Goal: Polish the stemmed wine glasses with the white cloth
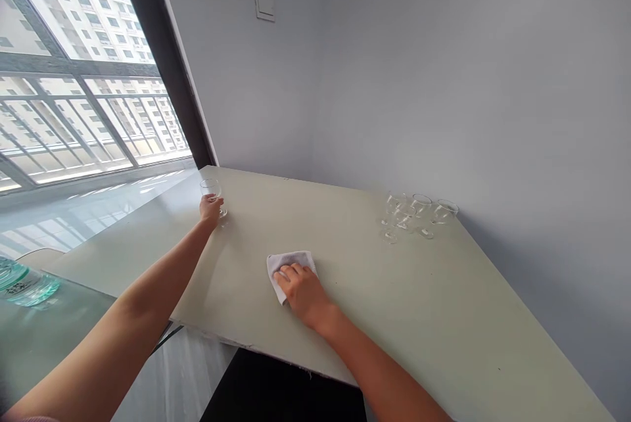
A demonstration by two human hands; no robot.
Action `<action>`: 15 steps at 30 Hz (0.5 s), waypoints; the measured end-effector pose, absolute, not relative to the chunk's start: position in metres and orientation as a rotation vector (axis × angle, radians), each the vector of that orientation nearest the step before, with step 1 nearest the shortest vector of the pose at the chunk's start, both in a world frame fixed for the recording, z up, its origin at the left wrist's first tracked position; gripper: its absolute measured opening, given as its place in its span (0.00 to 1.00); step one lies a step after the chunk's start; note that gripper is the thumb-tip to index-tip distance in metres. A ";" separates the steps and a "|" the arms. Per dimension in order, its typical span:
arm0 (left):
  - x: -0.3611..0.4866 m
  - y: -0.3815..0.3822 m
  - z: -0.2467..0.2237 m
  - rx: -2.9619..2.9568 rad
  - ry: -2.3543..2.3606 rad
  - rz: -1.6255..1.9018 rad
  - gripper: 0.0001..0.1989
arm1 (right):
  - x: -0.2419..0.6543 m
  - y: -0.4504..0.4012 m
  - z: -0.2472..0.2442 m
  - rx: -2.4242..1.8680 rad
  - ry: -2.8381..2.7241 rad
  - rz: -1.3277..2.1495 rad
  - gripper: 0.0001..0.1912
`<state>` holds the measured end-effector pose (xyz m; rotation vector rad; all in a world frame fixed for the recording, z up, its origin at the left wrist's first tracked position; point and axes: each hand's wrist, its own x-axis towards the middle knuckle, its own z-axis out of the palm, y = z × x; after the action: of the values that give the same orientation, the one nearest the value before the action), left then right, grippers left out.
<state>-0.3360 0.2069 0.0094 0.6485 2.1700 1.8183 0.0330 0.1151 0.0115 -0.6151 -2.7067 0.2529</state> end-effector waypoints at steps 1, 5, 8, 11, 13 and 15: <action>-0.332 0.206 0.010 0.662 2.159 1.813 0.16 | 0.033 0.122 0.010 -0.670 -2.617 0.390 0.21; -0.305 0.202 0.016 0.781 2.089 1.753 0.14 | 0.046 0.146 0.020 -1.050 -1.987 1.012 0.12; -0.270 0.200 0.024 0.906 2.009 1.672 0.14 | 0.066 0.153 0.039 -1.169 -1.397 1.388 0.17; -0.223 0.192 0.036 1.050 1.878 1.565 0.16 | 0.091 0.153 0.060 -1.069 -0.978 1.606 0.18; -0.189 0.180 0.045 1.160 1.739 1.420 0.18 | 0.110 0.155 0.072 -1.033 -0.846 1.617 0.17; -0.157 0.165 0.051 1.211 1.611 1.289 0.18 | 0.128 0.160 0.082 -1.036 -0.805 1.571 0.17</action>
<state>-0.1570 0.1650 0.0505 1.2113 1.6113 1.2893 0.1277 0.1598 0.0820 -1.0362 -0.8051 1.5715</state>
